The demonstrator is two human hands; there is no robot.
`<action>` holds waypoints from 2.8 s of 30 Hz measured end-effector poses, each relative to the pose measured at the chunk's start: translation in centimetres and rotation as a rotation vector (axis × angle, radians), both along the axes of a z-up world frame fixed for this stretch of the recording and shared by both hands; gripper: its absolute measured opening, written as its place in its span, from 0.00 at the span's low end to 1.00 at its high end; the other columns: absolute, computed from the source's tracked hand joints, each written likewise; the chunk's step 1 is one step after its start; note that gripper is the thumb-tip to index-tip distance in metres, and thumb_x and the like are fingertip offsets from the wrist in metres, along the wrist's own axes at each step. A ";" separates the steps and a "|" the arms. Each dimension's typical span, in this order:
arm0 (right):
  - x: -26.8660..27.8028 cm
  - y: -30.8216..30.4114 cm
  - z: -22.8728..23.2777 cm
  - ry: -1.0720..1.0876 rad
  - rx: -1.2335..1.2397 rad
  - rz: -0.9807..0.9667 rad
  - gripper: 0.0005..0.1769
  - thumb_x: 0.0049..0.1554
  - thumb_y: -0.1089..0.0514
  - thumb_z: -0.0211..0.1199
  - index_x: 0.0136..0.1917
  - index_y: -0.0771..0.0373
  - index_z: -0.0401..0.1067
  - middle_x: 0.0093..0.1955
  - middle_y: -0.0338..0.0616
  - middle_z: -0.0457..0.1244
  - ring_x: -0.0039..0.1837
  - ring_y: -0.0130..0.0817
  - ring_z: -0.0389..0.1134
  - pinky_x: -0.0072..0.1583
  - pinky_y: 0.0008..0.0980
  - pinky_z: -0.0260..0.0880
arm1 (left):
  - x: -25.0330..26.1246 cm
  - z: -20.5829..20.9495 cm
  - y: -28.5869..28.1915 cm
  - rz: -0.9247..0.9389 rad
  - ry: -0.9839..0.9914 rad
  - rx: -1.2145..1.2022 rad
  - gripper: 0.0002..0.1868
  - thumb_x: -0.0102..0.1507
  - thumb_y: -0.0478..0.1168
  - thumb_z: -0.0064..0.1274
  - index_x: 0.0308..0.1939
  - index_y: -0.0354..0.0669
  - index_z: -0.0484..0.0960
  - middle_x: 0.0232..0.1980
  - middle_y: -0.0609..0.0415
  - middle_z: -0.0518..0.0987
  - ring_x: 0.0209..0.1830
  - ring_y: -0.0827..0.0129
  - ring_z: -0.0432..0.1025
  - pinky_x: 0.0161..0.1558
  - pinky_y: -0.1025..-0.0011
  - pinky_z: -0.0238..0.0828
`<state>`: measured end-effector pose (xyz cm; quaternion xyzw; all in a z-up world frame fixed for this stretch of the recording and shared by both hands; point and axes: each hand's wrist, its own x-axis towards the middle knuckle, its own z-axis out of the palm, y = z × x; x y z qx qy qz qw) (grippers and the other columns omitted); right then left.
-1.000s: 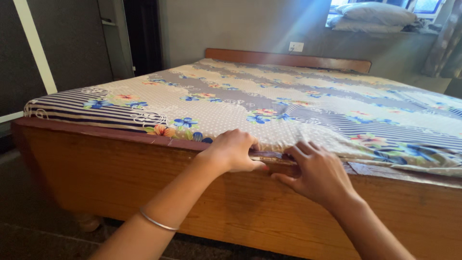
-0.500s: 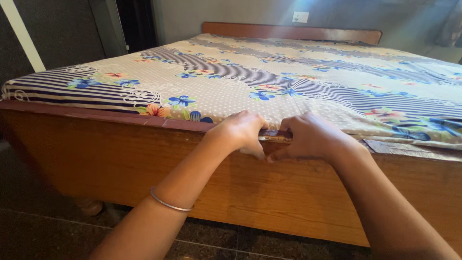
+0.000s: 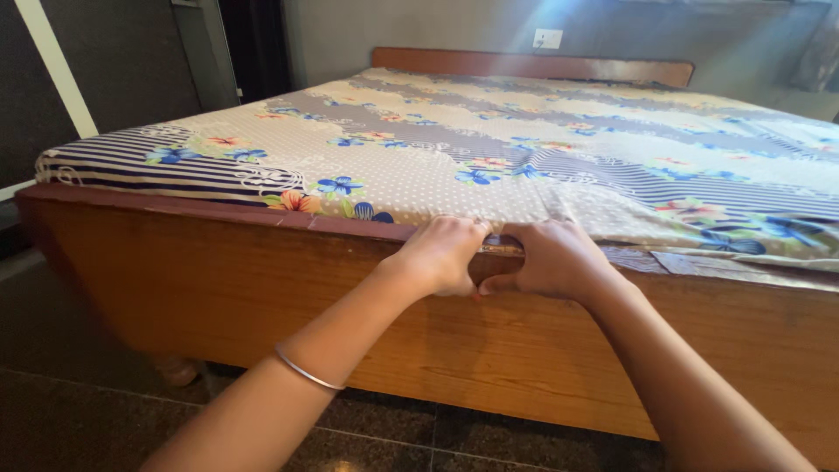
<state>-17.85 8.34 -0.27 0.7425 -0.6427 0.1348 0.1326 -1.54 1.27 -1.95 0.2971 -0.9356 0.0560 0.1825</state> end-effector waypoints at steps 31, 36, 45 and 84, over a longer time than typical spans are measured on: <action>1.7 -3.7 2.2 -0.188 0.406 -0.130 0.44 0.44 0.19 0.56 0.51 0.59 0.79 0.41 0.56 0.72 0.44 0.47 0.75 0.45 0.48 0.74 | 2.4 3.8 -4.7 0.096 -0.261 0.353 0.35 0.36 0.63 0.71 0.40 0.47 0.88 0.42 0.50 0.87 0.44 0.59 0.82 0.45 0.61 0.77; 1.9 -2.4 1.0 -0.163 0.197 0.013 0.38 0.48 0.21 0.58 0.46 0.57 0.80 0.36 0.54 0.72 0.41 0.47 0.74 0.47 0.45 0.71 | 2.7 2.7 -4.3 0.116 -0.186 0.275 0.39 0.37 0.67 0.71 0.42 0.45 0.89 0.44 0.48 0.87 0.46 0.58 0.81 0.48 0.60 0.76; 1.0 -0.8 -1.2 -0.567 -0.374 0.195 0.24 0.56 0.37 0.59 0.50 0.56 0.82 0.42 0.48 0.74 0.46 0.44 0.77 0.51 0.42 0.75 | 4.5 0.5 -3.0 -0.260 0.656 0.041 0.33 0.52 0.60 0.68 0.54 0.45 0.86 0.60 0.47 0.83 0.66 0.55 0.72 0.67 0.61 0.68; -3.1 -10.5 -1.5 -0.165 0.110 -0.411 0.42 0.62 0.29 0.42 0.79 0.56 0.51 0.83 0.42 0.44 0.84 0.42 0.41 0.78 0.51 0.43 | -6.5 0.6 -9.2 0.424 -0.038 0.221 0.36 0.71 0.61 0.23 0.80 0.51 0.48 0.83 0.56 0.45 0.84 0.63 0.39 0.78 0.50 0.27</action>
